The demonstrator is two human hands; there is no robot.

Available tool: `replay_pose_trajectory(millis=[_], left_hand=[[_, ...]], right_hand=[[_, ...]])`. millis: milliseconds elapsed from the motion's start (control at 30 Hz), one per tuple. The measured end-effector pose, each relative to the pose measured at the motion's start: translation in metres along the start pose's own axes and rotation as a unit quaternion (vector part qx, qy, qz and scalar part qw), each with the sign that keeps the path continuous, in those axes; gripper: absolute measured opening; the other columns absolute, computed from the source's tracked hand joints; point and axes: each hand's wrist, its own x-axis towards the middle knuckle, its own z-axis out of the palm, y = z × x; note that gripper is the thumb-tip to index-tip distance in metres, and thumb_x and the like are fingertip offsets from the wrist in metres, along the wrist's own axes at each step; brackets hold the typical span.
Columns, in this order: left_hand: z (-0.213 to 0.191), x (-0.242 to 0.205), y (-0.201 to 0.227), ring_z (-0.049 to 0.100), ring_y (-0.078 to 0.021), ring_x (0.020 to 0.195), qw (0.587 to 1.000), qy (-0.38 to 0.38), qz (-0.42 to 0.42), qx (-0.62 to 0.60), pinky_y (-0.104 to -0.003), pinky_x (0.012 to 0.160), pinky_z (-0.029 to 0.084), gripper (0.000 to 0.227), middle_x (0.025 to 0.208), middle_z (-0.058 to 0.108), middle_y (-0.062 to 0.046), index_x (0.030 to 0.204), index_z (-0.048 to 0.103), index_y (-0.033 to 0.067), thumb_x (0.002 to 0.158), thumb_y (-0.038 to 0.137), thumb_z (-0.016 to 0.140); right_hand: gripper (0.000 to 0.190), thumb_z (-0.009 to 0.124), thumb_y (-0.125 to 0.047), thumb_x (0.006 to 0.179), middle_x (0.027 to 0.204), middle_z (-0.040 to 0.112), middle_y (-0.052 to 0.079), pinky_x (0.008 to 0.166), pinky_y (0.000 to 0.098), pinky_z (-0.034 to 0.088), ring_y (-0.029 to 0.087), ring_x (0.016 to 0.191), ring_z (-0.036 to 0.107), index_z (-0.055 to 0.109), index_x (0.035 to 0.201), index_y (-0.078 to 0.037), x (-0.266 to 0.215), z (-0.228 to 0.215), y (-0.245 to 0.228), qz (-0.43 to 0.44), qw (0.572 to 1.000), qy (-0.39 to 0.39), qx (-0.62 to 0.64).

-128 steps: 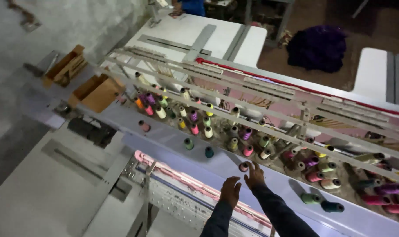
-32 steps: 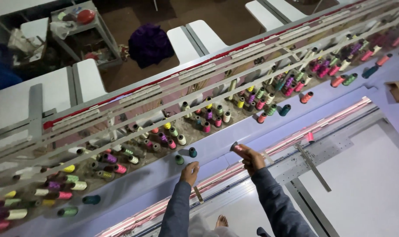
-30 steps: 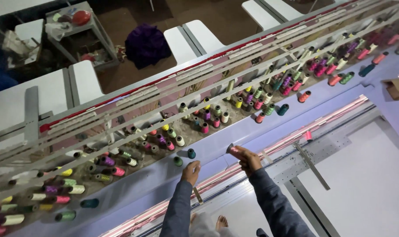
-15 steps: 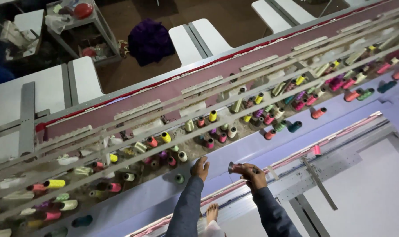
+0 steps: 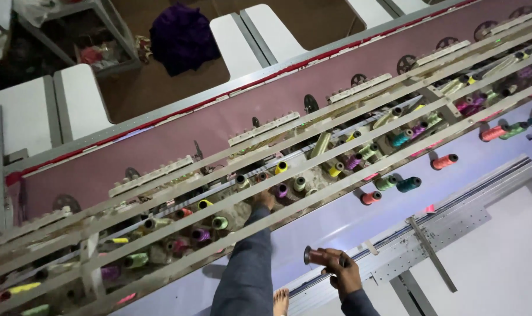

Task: The person takes thread spools from a cardboard box and places them onto a multi-tiered rack. They arrange the spools in rows, occasionally picking up spools from the rack to reposition them or place them back into the box.

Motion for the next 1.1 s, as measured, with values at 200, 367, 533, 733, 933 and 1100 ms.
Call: replay_pose_trajectory(millis=[200,367,533,733,933,1100], left_hand=[[0.036,0.020,-0.013,0.005,-0.0327,0.160,0.972,-0.086,-0.153,0.159,-0.041,0.130,0.003,0.084,0.172,0.007,-0.017,0.164,0.012,0.0042,0.095,0.037,0.048],[0.033,0.018,0.023,0.027,-0.0376,0.147,0.994,0.101,0.035,0.038,-0.044,0.121,0.022,0.052,0.159,0.027,-0.020,0.146,0.040,0.0081,0.099,0.025,0.053],[-0.020,-0.037,0.052,0.049,-0.0424,0.133,0.930,0.296,0.207,-0.069,-0.047,0.113,0.040,0.029,0.146,0.046,-0.022,0.128,0.069,0.0122,0.102,0.013,0.058],[-0.052,-0.122,0.070,0.059,-0.0423,0.126,0.894,0.403,0.197,0.008,-0.050,0.104,0.050,0.035,0.131,0.069,-0.019,0.125,0.071,0.0074,0.100,0.031,0.067],[-0.114,-0.202,0.114,0.059,-0.0463,0.115,0.923,0.356,0.126,-0.069,-0.053,0.097,0.047,0.010,0.130,0.050,-0.029,0.102,0.066,0.0095,0.094,0.005,0.062],[-0.097,-0.220,0.084,0.062,-0.0417,0.121,0.933,0.343,0.110,0.002,-0.044,0.105,0.050,0.028,0.136,0.060,-0.024,0.124,0.063,0.0097,0.097,0.016,0.058]], right_hand=[[0.031,0.070,-0.011,0.084,0.100,0.078,0.025,0.049,0.0306,0.026,0.027,0.068,0.055,0.078,0.112,0.000,0.014,-0.008,0.021,0.067,0.997,0.031,-0.001],[0.032,0.068,-0.007,0.090,0.106,0.075,0.029,0.044,0.0316,0.033,0.030,0.066,0.058,0.071,0.119,0.007,0.016,-0.008,0.022,0.087,0.996,0.032,0.014],[0.040,0.075,-0.018,0.081,0.100,0.080,0.023,0.058,0.0354,0.044,0.031,0.074,0.068,0.079,0.116,0.000,0.035,0.017,0.011,0.037,0.996,0.005,-0.077],[0.041,0.087,-0.015,0.071,0.081,0.065,0.011,0.060,0.0366,0.056,0.023,0.067,0.061,0.070,0.107,-0.006,0.138,0.073,0.053,-0.171,0.971,-0.064,-0.157],[0.037,0.062,-0.032,0.097,0.117,0.072,0.019,0.089,0.0420,0.055,0.033,0.109,0.069,0.064,0.121,-0.004,0.196,0.162,0.015,-0.268,0.956,-0.119,-0.020],[0.044,0.075,-0.030,0.084,0.115,0.075,0.008,0.094,0.0373,0.051,0.023,0.104,0.070,0.064,0.126,-0.021,0.269,0.207,0.009,-0.357,0.864,-0.130,-0.331]])
